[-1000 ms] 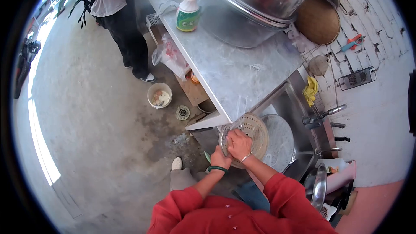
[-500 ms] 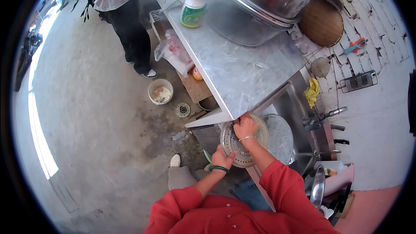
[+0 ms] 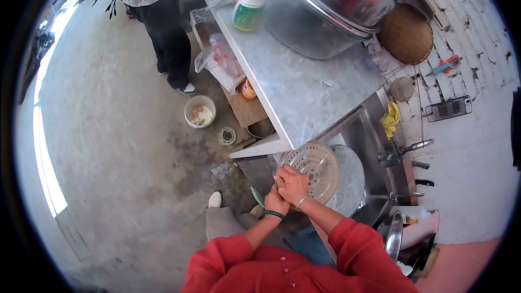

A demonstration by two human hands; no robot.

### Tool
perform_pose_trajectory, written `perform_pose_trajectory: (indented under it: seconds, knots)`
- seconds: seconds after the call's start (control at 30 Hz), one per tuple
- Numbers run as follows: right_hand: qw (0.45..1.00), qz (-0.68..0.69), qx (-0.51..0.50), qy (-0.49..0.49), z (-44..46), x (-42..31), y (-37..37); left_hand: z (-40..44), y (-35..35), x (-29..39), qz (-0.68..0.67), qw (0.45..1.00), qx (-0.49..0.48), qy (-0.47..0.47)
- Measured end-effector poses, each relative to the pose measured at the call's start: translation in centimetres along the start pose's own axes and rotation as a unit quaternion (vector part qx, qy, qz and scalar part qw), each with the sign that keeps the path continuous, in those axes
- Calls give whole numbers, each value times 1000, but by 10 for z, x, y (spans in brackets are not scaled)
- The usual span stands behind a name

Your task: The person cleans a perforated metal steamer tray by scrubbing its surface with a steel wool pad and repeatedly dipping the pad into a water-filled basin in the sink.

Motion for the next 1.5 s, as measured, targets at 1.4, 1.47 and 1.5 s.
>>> perform_pose_trajectory:
  seconds: [1.4,1.47,1.5]
  knots:
    - [982,-1,142,127,23,59,-28,-32,11,6,-134,965,-90,-207]
    - [989,33,112,92,-1,42,-26,-31,12,2,-145,963,-96,-207]
    - [998,48,37,-16,-11,35,-29,-32,13,3,-158,959,-100,-211]
Point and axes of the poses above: each hand's wrist, its own z-axis towards the middle knuckle, its own y-axis out of the palm, x = y × z, the point moved 1 cm from there along z, towards the middle knuckle, and after that the axes turned 4 degrees about z, right-handed, at the moved point
